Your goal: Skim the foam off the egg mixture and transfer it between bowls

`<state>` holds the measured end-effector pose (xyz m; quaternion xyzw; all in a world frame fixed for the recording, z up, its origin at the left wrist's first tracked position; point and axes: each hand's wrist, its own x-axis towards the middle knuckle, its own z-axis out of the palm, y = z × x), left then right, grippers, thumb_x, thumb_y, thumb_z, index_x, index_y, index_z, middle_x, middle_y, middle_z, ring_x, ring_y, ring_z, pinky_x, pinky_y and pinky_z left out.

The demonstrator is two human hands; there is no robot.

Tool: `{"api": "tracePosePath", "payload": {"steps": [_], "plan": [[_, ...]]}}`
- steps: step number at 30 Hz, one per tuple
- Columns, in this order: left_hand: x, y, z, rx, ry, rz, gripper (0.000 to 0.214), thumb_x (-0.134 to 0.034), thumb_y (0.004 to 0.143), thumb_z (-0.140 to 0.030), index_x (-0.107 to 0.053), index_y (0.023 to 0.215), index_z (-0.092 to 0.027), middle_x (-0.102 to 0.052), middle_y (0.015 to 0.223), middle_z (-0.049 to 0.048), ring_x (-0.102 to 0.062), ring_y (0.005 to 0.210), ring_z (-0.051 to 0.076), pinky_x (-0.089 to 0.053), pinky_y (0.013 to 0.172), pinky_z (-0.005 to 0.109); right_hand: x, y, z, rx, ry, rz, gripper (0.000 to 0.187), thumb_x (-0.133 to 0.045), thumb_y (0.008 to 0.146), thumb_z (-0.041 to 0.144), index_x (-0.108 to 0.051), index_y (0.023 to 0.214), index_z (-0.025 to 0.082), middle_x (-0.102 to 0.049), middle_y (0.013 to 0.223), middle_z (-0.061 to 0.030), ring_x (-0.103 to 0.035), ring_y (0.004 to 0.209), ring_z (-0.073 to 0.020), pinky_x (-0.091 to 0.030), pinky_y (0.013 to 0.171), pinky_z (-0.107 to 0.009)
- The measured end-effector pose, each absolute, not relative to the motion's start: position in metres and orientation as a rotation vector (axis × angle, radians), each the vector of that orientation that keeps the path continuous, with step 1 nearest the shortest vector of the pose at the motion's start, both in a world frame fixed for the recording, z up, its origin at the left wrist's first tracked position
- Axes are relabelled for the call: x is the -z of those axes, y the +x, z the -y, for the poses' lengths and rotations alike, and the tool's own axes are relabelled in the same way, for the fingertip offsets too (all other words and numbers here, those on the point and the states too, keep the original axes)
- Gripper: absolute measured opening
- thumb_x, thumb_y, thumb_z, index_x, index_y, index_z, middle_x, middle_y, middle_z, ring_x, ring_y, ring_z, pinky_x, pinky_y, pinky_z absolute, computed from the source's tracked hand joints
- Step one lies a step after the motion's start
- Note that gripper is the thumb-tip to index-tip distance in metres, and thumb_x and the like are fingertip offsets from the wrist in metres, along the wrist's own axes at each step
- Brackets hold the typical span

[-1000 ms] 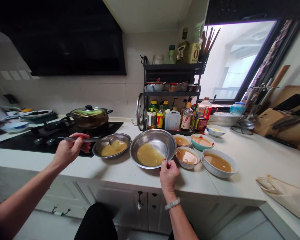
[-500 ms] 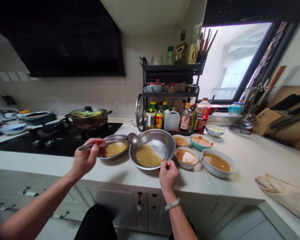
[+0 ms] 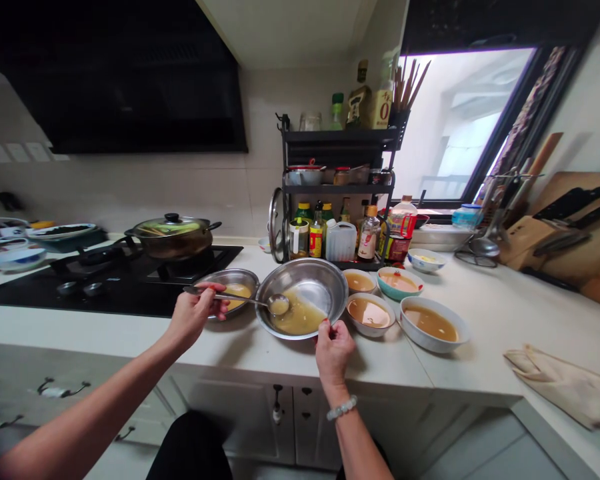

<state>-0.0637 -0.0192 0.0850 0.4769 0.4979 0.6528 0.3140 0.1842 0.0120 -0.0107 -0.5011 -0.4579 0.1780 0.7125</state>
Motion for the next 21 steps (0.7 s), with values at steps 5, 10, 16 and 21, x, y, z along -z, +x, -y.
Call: {"api": "tracePosePath", "payload": {"steps": [5,10,16,21], "plan": [[-0.089,-0.074,0.018,-1.787,1.071,-1.304,0.019,-0.056,0.068,-0.025,-0.057,0.081,-0.012,-0.061,0.051,0.0004,-0.061,0.045,0.016,-0.048,0.043,0.025,0.007,0.184,-0.01,-0.397,-1.087,1.019,0.035,-0.053,0.077,0.037,-0.034,0.05,0.024,-0.038,0.04,0.0078,-0.035,0.039,-0.0089,-0.031,0.041,-0.022],[-0.103,-0.087,0.024,-1.843,0.955,-1.333,0.016,-0.054,0.065,-0.019,-0.059,0.078,-0.011,-0.062,0.05,0.0019,-0.058,0.044,0.013,-0.047,0.043,0.021,0.007,0.183,-0.011,-0.412,-1.087,1.009,0.035,-0.053,0.076,0.038,-0.034,0.051,0.024,-0.038,0.041,0.0078,-0.035,0.039,-0.0091,-0.031,0.041,-0.022],[-0.12,-0.12,0.031,-1.956,0.948,-1.487,0.013,-0.049,0.066,-0.014,-0.059,0.074,-0.014,-0.063,0.052,0.0033,-0.059,0.045,0.013,-0.05,0.044,0.022,0.008,0.183,-0.011,-0.43,-1.101,0.996,0.035,-0.053,0.077,0.038,-0.033,0.051,0.024,-0.038,0.04,0.008,-0.036,0.039,-0.0092,-0.031,0.041,-0.022],[-0.113,-0.141,0.043,-1.951,1.256,-1.62,0.014,-0.05,0.073,-0.024,-0.059,0.082,-0.016,-0.063,0.052,0.0005,-0.062,0.047,0.016,-0.053,0.046,0.026,0.006,0.183,-0.01,-0.43,-1.103,1.002,0.034,-0.053,0.077,0.037,-0.034,0.051,0.024,-0.04,0.04,0.0075,-0.037,0.038,-0.0092,-0.032,0.041,-0.022]]}}
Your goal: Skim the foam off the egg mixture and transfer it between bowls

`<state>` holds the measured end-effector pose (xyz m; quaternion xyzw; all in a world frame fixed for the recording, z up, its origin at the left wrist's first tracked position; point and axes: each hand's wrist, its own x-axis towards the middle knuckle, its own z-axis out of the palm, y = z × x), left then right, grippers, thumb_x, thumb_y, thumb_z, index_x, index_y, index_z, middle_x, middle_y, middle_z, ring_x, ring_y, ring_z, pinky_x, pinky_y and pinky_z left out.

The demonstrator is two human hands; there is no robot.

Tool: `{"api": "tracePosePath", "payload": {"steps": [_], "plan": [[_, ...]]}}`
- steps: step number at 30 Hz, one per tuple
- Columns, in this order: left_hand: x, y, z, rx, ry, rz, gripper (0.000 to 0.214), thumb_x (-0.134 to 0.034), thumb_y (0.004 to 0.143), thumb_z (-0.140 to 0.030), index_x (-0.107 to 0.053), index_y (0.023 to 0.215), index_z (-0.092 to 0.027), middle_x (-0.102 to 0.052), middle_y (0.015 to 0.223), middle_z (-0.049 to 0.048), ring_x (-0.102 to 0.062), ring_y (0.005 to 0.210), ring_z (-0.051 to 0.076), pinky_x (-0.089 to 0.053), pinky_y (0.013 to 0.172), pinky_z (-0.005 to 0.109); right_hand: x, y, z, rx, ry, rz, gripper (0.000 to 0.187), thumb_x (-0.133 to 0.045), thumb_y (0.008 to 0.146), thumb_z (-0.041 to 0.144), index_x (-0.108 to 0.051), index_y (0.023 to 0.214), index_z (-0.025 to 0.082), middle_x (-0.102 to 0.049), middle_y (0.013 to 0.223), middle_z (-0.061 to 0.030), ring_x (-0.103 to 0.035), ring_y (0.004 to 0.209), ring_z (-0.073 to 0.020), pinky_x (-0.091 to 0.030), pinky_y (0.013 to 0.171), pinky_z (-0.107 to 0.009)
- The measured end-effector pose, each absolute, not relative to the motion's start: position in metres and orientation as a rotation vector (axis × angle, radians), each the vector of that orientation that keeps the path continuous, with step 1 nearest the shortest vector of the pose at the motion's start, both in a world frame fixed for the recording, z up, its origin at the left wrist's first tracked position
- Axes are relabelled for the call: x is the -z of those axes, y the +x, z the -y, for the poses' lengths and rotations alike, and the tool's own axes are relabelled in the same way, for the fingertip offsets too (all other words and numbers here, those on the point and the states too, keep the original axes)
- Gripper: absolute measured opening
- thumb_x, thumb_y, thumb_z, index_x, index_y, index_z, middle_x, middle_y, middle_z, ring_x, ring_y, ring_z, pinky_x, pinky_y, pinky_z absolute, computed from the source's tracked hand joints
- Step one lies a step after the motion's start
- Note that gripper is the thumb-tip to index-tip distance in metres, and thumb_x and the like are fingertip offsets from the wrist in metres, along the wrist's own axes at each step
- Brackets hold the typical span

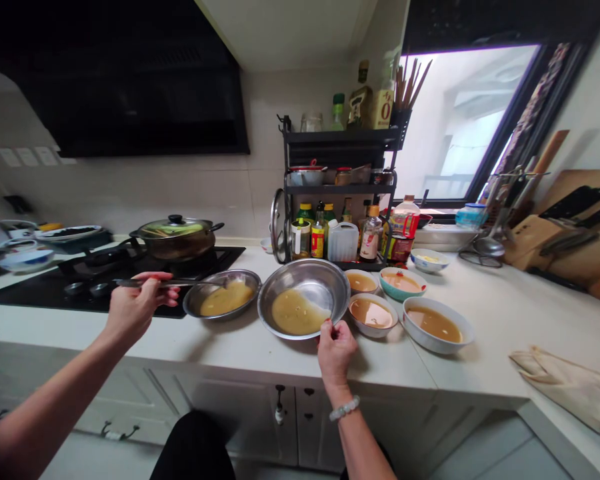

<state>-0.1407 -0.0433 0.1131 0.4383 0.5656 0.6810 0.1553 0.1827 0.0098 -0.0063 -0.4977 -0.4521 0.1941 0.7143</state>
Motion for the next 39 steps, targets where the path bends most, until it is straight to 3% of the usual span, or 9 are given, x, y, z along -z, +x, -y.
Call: {"api": "tracePosePath", "payload": {"steps": [4,9,14,22,27,39], "plan": [[-0.1,-0.145,0.054,-1.676,1.767,-1.826,0.02,-0.052,0.076,-0.034,-0.06,0.087,-0.019,-0.064,0.053,-0.001,-0.062,0.045,0.016,-0.051,0.046,0.025,0.009,0.183,-0.011,-0.427,-1.113,0.991,0.035,-0.053,0.077,0.037,-0.033,0.051,0.024,-0.038,0.04,0.0078,-0.036,0.039,-0.0093,-0.032,0.043,-0.022],[-0.094,-0.132,0.059,-1.582,2.175,-1.815,0.017,-0.051,0.078,-0.03,-0.061,0.087,-0.021,-0.065,0.061,-0.0009,-0.062,0.052,0.014,-0.05,0.056,0.023,0.013,0.184,-0.014,-0.427,-1.117,0.993,0.036,-0.054,0.077,0.038,-0.033,0.052,0.024,-0.036,0.041,0.0083,-0.035,0.041,-0.0092,-0.03,0.043,-0.022],[-0.097,-0.1,0.055,-1.796,1.902,-1.675,0.019,-0.045,0.083,-0.026,-0.059,0.094,-0.019,-0.065,0.059,-0.0006,-0.063,0.053,0.016,-0.051,0.055,0.025,0.014,0.184,-0.014,-0.438,-1.101,0.991,0.036,-0.053,0.077,0.039,-0.033,0.052,0.024,-0.036,0.041,0.0083,-0.035,0.041,-0.0092,-0.031,0.044,-0.022],[-0.078,-0.063,0.043,-1.495,1.886,-1.428,0.014,-0.053,0.078,-0.026,-0.063,0.087,-0.02,-0.062,0.053,-0.0012,-0.06,0.047,0.016,-0.05,0.057,0.028,0.009,0.183,-0.011,-0.456,-1.102,0.983,0.036,-0.054,0.076,0.039,-0.032,0.052,0.024,-0.035,0.041,0.0086,-0.036,0.039,-0.009,-0.03,0.041,-0.022],[-0.077,-0.058,0.033,-1.552,1.704,-1.412,0.017,-0.052,0.08,-0.031,-0.062,0.087,-0.018,-0.06,0.052,-0.0011,-0.057,0.044,0.015,-0.047,0.048,0.027,0.007,0.183,-0.01,-0.439,-1.103,0.998,0.035,-0.054,0.076,0.038,-0.033,0.051,0.024,-0.037,0.041,0.0081,-0.036,0.04,-0.0091,-0.032,0.041,-0.021],[-0.09,-0.074,0.022,-1.82,0.997,-1.332,0.021,-0.058,0.064,-0.026,-0.058,0.078,-0.01,-0.059,0.049,0.0005,-0.06,0.048,0.016,-0.047,0.046,0.026,0.01,0.184,-0.012,-0.428,-1.115,1.0,0.036,-0.053,0.077,0.039,-0.032,0.051,0.024,-0.036,0.042,0.0081,-0.035,0.04,-0.0091,-0.031,0.042,-0.022]]}}
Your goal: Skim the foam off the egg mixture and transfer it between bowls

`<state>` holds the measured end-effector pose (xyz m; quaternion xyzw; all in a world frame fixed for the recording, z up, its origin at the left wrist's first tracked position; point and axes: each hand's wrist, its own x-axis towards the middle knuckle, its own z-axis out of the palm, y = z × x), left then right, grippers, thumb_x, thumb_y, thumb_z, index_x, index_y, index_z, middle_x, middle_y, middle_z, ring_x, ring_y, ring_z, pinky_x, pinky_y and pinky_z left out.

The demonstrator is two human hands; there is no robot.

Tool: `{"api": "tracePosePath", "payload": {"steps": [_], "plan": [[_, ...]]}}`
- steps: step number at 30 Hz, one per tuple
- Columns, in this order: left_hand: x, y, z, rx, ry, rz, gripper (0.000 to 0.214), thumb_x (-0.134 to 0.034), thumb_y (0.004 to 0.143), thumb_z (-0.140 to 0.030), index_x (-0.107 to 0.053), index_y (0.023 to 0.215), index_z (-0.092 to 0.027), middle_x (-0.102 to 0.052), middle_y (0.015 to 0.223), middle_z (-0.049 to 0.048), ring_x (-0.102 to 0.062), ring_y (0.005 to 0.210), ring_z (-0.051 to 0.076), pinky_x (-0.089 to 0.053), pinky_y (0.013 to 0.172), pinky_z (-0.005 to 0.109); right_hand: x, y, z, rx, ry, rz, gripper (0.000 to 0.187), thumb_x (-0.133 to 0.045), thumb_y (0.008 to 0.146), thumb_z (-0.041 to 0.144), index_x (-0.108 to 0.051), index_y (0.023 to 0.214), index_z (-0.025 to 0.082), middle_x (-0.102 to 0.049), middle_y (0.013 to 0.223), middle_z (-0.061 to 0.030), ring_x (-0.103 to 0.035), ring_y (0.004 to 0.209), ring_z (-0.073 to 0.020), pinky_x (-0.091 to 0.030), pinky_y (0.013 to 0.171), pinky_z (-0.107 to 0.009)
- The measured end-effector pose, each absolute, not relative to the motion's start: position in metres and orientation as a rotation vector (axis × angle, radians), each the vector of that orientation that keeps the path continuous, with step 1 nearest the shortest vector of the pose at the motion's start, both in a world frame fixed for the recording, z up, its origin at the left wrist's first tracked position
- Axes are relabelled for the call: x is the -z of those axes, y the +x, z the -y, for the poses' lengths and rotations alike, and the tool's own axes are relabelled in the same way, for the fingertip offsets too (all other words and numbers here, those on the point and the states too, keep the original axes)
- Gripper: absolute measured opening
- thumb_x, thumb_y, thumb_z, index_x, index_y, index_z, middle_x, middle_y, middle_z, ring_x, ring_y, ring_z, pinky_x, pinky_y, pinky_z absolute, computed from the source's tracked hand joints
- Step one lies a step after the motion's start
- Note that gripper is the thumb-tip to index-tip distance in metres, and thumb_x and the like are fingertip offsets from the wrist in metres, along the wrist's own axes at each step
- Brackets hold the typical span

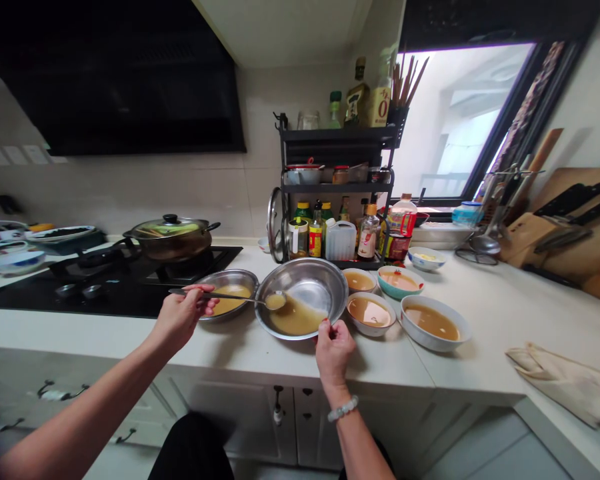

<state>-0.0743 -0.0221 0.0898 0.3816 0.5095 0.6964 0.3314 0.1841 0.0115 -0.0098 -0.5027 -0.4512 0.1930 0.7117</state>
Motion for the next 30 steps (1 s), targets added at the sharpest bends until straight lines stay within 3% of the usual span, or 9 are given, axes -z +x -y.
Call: {"api": "tracePosePath", "payload": {"steps": [12,18,22,27,30], "plan": [[-0.113,-0.129,0.034,-2.019,1.051,-1.558,0.014,-0.051,0.069,-0.021,-0.059,0.078,-0.014,-0.062,0.054,0.0014,-0.061,0.048,0.014,-0.052,0.049,0.025,0.011,0.184,-0.013,-0.439,-1.1,0.991,0.036,-0.054,0.077,0.039,-0.034,0.051,0.024,-0.037,0.042,0.0079,-0.036,0.04,-0.0092,-0.032,0.042,-0.022],[-0.093,-0.141,0.054,-1.736,1.811,-1.914,0.019,-0.048,0.079,-0.03,-0.06,0.088,-0.019,-0.062,0.055,-0.0015,-0.061,0.047,0.015,-0.049,0.05,0.024,0.008,0.183,-0.01,-0.45,-1.092,0.987,0.035,-0.054,0.076,0.037,-0.033,0.051,0.024,-0.036,0.043,0.0081,-0.036,0.04,-0.009,-0.032,0.042,-0.022],[-0.085,-0.132,0.06,-1.625,2.238,-1.85,0.015,-0.05,0.079,-0.028,-0.06,0.086,-0.021,-0.065,0.065,-0.0003,-0.062,0.051,0.013,-0.048,0.056,0.024,0.009,0.183,-0.011,-0.451,-1.097,0.995,0.036,-0.054,0.076,0.038,-0.033,0.051,0.024,-0.036,0.043,0.008,-0.036,0.04,-0.0091,-0.031,0.042,-0.022],[-0.092,-0.101,0.061,-1.842,2.039,-1.779,0.018,-0.041,0.086,-0.022,-0.057,0.094,-0.02,-0.062,0.059,-0.002,-0.062,0.053,0.014,-0.048,0.058,0.023,0.013,0.184,-0.013,-0.413,-1.107,1.001,0.037,-0.054,0.077,0.038,-0.033,0.051,0.024,-0.035,0.043,0.0082,-0.034,0.042,-0.009,-0.03,0.044,-0.022],[-0.09,-0.081,0.057,-1.78,2.089,-1.637,0.017,-0.042,0.086,-0.022,-0.057,0.094,-0.019,-0.062,0.057,-0.0023,-0.062,0.054,0.014,-0.049,0.059,0.024,0.015,0.184,-0.014,-0.394,-1.117,1.007,0.037,-0.054,0.077,0.039,-0.033,0.051,0.024,-0.034,0.043,0.0082,-0.034,0.042,-0.009,-0.03,0.044,-0.022]]}}
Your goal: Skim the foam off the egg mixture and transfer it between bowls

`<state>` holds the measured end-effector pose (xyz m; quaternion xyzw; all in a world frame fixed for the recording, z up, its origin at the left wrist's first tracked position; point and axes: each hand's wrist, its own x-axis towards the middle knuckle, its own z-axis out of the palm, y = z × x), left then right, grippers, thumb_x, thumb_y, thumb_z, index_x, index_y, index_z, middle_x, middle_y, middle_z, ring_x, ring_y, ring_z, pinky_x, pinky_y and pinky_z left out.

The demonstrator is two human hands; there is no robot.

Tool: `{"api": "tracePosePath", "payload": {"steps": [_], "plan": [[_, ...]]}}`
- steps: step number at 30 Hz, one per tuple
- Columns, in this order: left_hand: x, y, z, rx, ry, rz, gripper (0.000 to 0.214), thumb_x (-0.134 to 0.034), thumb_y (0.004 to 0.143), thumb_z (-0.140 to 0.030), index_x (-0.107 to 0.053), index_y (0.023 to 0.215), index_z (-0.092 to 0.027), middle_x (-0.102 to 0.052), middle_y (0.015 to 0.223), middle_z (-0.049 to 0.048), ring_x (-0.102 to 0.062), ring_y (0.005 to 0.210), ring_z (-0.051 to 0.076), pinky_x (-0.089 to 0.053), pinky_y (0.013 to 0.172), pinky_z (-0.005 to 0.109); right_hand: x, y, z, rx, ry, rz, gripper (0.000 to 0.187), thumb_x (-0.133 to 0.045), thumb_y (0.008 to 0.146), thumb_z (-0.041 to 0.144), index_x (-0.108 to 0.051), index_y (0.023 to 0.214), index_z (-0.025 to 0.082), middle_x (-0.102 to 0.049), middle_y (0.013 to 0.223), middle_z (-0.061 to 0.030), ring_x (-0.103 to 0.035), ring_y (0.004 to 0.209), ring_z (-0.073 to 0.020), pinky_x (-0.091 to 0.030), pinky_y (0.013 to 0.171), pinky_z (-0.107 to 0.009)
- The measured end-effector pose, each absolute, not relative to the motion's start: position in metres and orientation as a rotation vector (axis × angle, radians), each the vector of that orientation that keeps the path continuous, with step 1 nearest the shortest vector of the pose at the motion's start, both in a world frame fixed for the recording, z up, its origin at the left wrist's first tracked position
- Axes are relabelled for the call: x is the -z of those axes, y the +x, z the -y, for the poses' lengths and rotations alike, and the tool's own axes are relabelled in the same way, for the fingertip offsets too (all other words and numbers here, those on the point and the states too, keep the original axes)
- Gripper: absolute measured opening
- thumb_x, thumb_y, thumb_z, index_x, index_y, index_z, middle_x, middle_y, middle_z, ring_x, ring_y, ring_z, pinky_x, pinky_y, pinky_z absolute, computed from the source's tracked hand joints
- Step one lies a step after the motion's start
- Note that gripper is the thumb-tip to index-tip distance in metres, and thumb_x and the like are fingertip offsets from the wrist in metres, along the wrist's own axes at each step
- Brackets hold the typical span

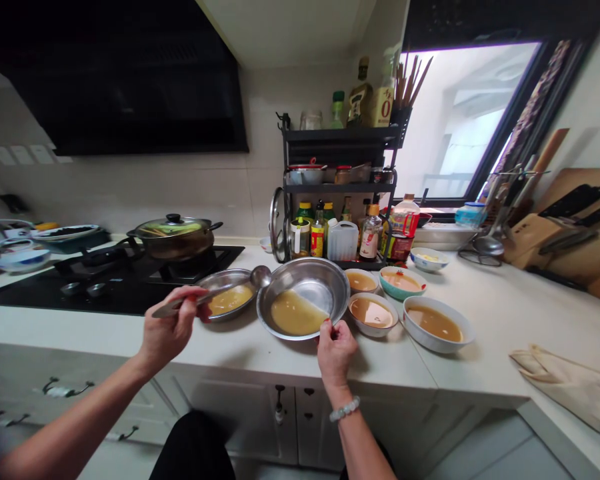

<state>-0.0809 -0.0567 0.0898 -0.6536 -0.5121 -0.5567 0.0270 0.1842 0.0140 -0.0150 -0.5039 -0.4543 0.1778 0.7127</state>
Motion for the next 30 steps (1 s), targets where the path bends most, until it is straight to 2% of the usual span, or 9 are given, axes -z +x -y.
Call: {"api": "tracePosePath", "payload": {"steps": [5,8,13,16,23,30], "plan": [[-0.071,-0.055,0.044,1.611,-2.368,1.543,0.016,-0.044,0.084,-0.021,-0.058,0.09,-0.018,-0.062,0.059,-0.0024,-0.059,0.047,0.011,-0.048,0.053,0.023,0.014,0.184,-0.014,-0.391,-1.111,1.011,0.037,-0.053,0.077,0.04,-0.032,0.051,0.024,-0.034,0.043,0.0083,-0.034,0.042,-0.0089,-0.03,0.044,-0.022],[-0.066,-0.047,0.037,1.737,-2.378,1.684,0.015,-0.045,0.084,-0.024,-0.058,0.088,-0.018,-0.061,0.056,-0.0024,-0.058,0.044,0.012,-0.048,0.05,0.023,0.011,0.183,-0.013,-0.423,-1.092,1.007,0.037,-0.053,0.077,0.04,-0.032,0.051,0.024,-0.034,0.042,0.0083,-0.034,0.041,-0.009,-0.031,0.042,-0.022],[-0.073,-0.052,0.025,2.363,-2.001,1.934,0.02,-0.051,0.078,-0.034,-0.058,0.085,-0.016,-0.06,0.052,-0.0012,-0.058,0.043,0.016,-0.048,0.043,0.027,0.013,0.183,-0.013,-0.408,-1.108,1.018,0.037,-0.053,0.078,0.04,-0.033,0.052,0.024,-0.035,0.043,0.008,-0.034,0.043,-0.0093,-0.031,0.044,-0.022],[-0.076,-0.06,0.018,2.598,-1.77,1.989,0.021,-0.054,0.074,-0.034,-0.057,0.082,-0.015,-0.059,0.049,-0.0013,-0.058,0.042,0.016,-0.049,0.043,0.029,0.014,0.184,-0.014,-0.407,-1.111,1.015,0.037,-0.053,0.078,0.041,-0.032,0.052,0.024,-0.034,0.042,0.0081,-0.034,0.043,-0.0094,-0.031,0.045,-0.022],[-0.082,-0.074,0.017,2.787,-1.533,2.031,0.022,-0.058,0.066,-0.029,-0.058,0.079,-0.011,-0.059,0.049,-0.0004,-0.06,0.046,0.016,-0.047,0.044,0.025,0.013,0.184,-0.014,-0.404,-1.105,1.019,0.037,-0.053,0.077,0.04,-0.032,0.052,0.024,-0.035,0.043,0.0081,-0.034,0.042,-0.0092,-0.031,0.044,-0.022],[-0.106,-0.09,0.026,2.839,-1.348,2.039,0.016,-0.053,0.063,-0.019,-0.059,0.076,-0.011,-0.062,0.049,0.0019,-0.058,0.045,0.012,-0.046,0.044,0.021,0.015,0.185,-0.014,-0.398,-1.127,1.022,0.037,-0.053,0.077,0.04,-0.033,0.051,0.024,-0.035,0.042,0.0078,-0.034,0.042,-0.0094,-0.03,0.044,-0.022]]}}
